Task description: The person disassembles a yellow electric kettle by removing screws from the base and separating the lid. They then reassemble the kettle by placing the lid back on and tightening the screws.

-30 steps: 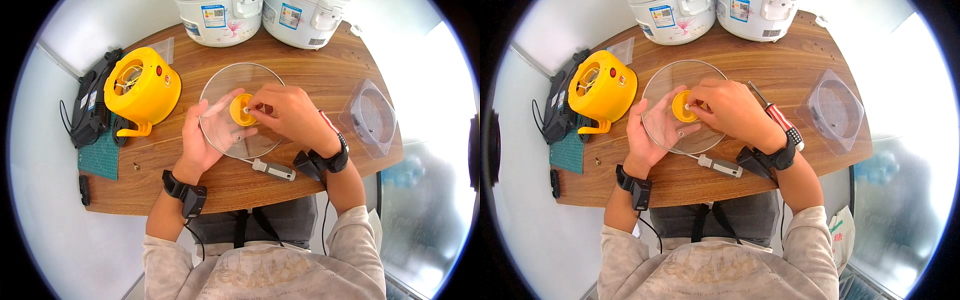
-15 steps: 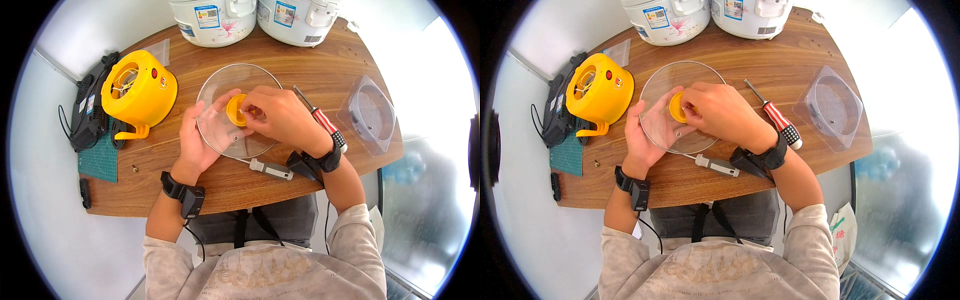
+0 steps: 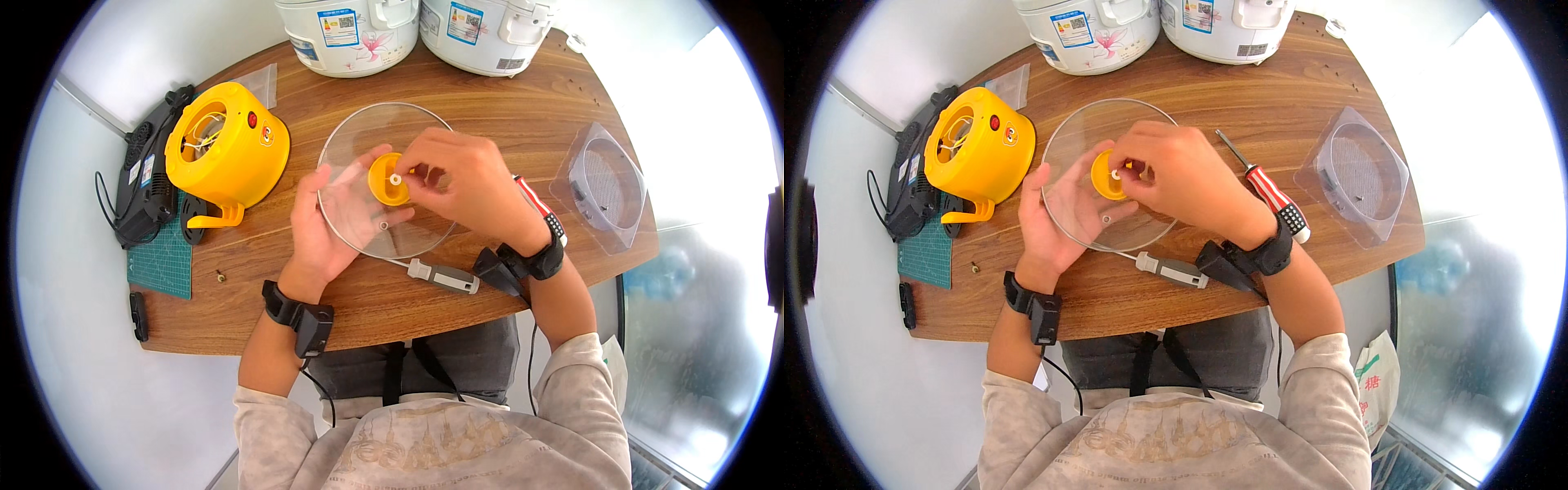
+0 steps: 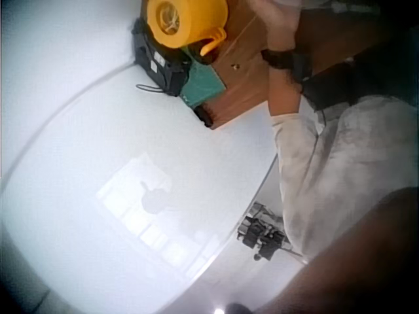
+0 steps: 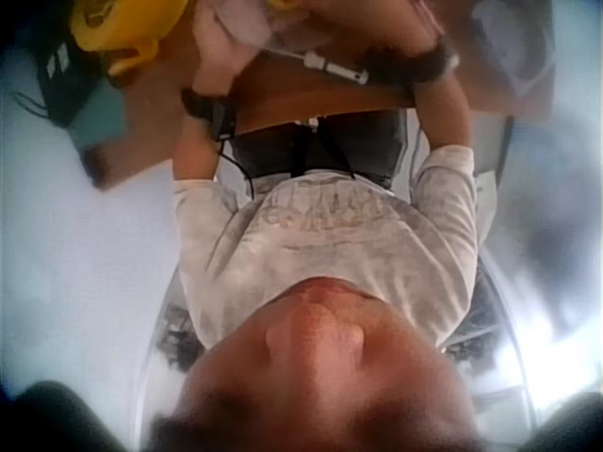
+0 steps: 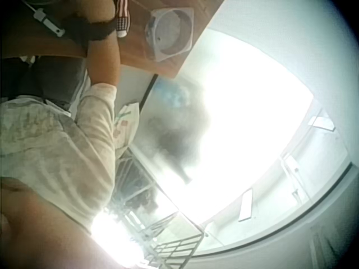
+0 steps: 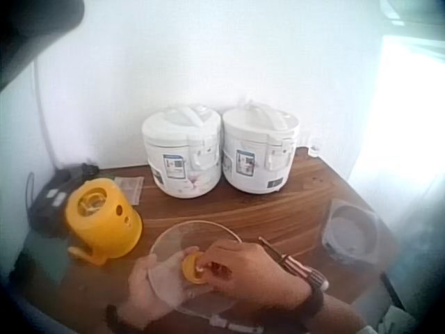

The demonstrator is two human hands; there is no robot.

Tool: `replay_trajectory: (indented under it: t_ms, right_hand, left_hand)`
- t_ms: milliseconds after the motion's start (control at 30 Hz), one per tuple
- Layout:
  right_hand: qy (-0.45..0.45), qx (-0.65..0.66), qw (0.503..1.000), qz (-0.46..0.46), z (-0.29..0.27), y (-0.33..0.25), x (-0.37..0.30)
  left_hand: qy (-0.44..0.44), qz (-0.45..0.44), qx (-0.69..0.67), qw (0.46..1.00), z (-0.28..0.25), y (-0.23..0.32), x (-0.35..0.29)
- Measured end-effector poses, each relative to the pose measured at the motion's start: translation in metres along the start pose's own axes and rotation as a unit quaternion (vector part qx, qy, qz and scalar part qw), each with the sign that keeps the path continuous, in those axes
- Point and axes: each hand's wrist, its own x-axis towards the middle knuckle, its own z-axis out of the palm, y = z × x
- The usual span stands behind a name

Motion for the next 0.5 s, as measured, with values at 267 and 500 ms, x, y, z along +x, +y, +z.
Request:
replay_trajectory:
  t_ms: [267, 500]
  right_hand:
    - [0.035, 0.038, 0.997, 0.051, -0.0087, -0.0008, 0.0027]
    - [0.004, 0.033, 0.999, 0.037, -0.0038, -0.0028, 0.0007]
  left_hand:
    - [-0.019, 0.003, 0.037, 0.999, -0.0008, 0.0042, -0.0017]
    - [-0.018, 0.008, 0.035, 0.999, 0.0000, 0.0035, -0.0012]
